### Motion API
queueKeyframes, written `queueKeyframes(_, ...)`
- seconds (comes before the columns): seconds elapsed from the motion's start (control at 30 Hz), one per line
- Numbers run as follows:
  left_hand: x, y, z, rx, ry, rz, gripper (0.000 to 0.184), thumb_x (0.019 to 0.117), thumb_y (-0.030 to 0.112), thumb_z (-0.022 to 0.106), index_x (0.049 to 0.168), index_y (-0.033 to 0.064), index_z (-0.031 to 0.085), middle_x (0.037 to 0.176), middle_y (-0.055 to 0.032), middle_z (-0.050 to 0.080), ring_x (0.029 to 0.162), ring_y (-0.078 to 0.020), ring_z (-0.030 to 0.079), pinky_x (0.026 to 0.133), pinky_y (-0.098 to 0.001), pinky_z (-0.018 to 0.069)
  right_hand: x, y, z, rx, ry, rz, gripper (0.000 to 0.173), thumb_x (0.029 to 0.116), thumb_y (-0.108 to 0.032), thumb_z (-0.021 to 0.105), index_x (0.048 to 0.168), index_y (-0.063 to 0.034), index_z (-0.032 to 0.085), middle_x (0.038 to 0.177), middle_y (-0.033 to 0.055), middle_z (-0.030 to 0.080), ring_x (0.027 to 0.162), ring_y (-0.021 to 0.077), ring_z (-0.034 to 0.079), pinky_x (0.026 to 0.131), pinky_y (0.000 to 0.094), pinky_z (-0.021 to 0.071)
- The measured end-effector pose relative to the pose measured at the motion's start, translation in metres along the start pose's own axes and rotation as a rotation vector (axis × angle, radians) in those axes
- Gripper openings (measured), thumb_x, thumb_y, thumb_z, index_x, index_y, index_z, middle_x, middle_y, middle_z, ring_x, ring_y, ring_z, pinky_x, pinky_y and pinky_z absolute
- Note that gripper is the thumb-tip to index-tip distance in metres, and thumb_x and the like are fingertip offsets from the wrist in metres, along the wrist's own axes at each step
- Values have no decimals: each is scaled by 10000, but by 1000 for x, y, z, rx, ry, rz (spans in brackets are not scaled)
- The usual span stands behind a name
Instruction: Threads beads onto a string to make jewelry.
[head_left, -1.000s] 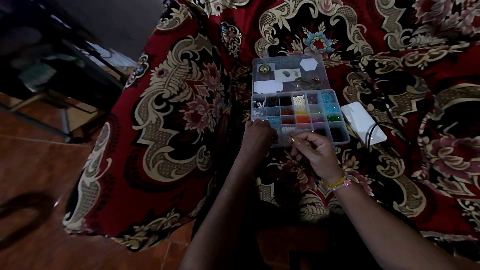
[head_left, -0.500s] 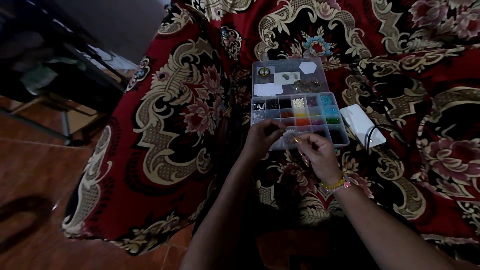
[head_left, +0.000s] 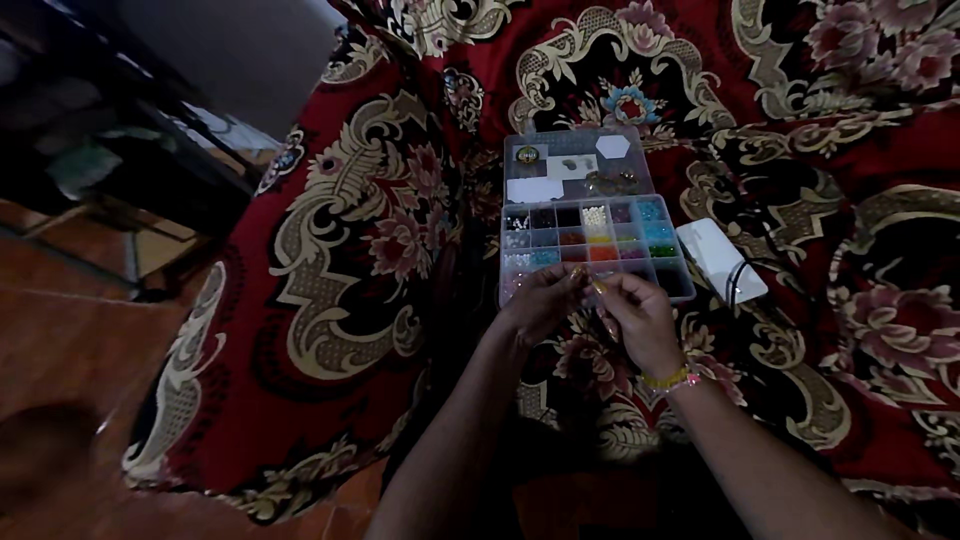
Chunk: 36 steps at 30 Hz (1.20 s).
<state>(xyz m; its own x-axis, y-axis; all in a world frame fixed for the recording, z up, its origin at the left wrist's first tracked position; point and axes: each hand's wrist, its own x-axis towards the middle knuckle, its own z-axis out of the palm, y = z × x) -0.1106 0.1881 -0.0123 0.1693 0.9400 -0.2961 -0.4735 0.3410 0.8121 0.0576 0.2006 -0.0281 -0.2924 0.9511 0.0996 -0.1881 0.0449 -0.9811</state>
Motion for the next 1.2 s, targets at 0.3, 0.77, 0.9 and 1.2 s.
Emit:
queueKeyframes(0.3, 1, -2, -2, 29, -45, 6, 207, 1058, 44, 461, 993, 67, 657, 884, 13, 699, 808, -69, 679, 807, -247, 580, 0, 2, 0, 53, -24, -13, 136, 952, -61, 583, 870, -48, 690, 688, -57, 650, 522, -12, 549, 483, 149, 472)
queueKeyframes(0.77, 1, -1, -4, 32, -85, -4, 216, 1060, 54, 458, 971, 83, 653, 879, 18, 692, 807, -68, 675, 806, -247, 580, 0, 3, 0, 78, -44, -15, 149, 950, -60, 581, 835, -67, 675, 672, -61, 635, 519, -15, 542, 485, 145, 466)
queueKeyframes(0.9, 2, -3, -2, 39, -72, -7, 218, 1064, 64, 451, 975, 74, 649, 892, 13, 691, 826, -83, 679, 823, -275, 584, 0, 3, 0, 77, -40, -3, 148, 943, -61, 578, 832, -73, 675, 666, -70, 626, 517, -18, 538, 480, 147, 464)
queueKeyframes(1.2, 1, -8, 6, -27, 15, -17, 225, 1080, 55, 402, 999, 65, 611, 897, 4, 681, 821, -84, 670, 825, -272, 574, 1, 5, 1, 29, -19, -21, 153, 953, -68, 572, 841, -67, 676, 652, -74, 616, 507, -17, 531, 474, 148, 459)
